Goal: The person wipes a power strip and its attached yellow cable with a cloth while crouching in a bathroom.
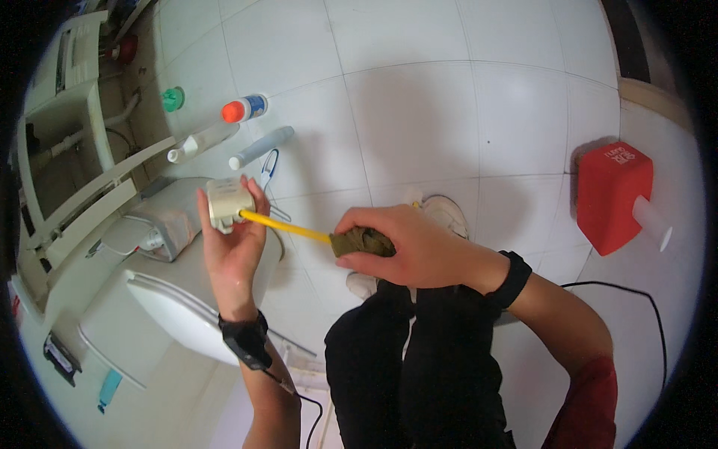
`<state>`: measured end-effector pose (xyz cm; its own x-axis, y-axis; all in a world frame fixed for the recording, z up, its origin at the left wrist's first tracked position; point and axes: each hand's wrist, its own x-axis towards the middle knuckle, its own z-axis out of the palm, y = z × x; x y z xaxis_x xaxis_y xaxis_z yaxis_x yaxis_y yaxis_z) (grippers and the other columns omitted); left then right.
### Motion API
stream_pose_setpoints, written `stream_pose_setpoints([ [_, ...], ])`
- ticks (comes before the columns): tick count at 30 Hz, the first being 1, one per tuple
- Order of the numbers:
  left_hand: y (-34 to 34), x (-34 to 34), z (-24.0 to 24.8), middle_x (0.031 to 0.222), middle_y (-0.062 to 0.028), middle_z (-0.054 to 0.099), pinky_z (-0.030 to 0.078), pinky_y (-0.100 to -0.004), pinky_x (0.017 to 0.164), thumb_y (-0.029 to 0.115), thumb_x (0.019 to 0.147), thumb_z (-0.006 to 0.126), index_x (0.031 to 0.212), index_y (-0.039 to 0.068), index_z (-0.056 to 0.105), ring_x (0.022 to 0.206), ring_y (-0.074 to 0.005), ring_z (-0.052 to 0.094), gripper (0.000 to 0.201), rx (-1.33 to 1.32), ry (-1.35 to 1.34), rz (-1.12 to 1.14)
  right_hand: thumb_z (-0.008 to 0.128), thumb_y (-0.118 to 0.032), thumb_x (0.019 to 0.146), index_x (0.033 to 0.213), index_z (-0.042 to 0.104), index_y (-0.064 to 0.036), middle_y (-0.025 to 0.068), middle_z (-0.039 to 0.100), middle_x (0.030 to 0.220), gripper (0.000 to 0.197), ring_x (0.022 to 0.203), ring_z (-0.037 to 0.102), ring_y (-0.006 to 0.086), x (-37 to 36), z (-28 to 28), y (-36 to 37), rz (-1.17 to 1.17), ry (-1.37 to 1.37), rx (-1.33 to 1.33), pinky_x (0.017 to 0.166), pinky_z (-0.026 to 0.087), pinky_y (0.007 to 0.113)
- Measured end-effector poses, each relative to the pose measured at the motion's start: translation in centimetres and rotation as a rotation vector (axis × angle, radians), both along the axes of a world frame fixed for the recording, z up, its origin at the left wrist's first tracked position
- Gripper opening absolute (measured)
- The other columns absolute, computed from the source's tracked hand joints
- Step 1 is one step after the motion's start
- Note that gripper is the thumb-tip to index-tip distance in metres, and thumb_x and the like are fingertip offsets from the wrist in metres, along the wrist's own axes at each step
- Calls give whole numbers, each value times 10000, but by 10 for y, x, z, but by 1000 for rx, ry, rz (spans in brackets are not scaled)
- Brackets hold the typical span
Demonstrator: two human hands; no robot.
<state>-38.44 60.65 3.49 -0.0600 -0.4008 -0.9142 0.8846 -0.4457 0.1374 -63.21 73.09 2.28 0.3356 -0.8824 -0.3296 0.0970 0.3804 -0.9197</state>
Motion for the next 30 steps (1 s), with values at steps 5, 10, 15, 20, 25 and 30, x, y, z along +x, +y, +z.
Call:
stream_pose_setpoints([
  [5,-5,-58,37,1255,-221,544,528,-480,1037,287,989,684,1351,-69,472,1163,-357,555,550,12,79,5,728,-149,931,1050,624,-27,104,604,760,200,626,544,247,-41,75,-15,-46,131,73,634,440,338],
  [10,-32,-93,78,1224,-214,579,531,-453,1035,372,1029,599,1390,-77,465,1127,-327,588,591,-30,143,-95,711,-188,938,1023,631,7,171,649,803,227,684,617,334,-67,144,-41,-61,257,78,637,474,369],
  [15,-70,-109,104,1214,-148,590,526,-377,1029,449,1037,549,1404,-25,466,1100,-258,595,605,-50,453,-113,738,-163,913,1004,621,-3,164,649,827,218,707,624,340,-87,192,-91,-62,348,-9,643,478,388],
  [20,-100,-126,118,1194,-119,595,537,-372,923,512,1045,504,1393,4,478,1040,-235,597,616,-279,336,-98,757,-142,897,1054,603,-19,150,616,856,252,754,610,332,-97,207,-150,17,366,49,679,477,405],
  [25,-143,-124,136,1211,-74,601,528,-339,879,555,1068,423,1379,49,483,1000,-184,583,597,-465,-126,-291,729,-160,930,1176,549,-15,150,598,892,338,816,593,323,-91,210,-203,258,400,70,753,474,410],
  [30,-178,-127,167,1167,-94,598,555,-414,815,638,1060,316,1428,117,445,987,-234,623,650,-381,-342,-383,681,-179,974,1217,534,9,175,647,918,341,799,636,277,-80,215,-273,441,126,466,743,495,378],
])
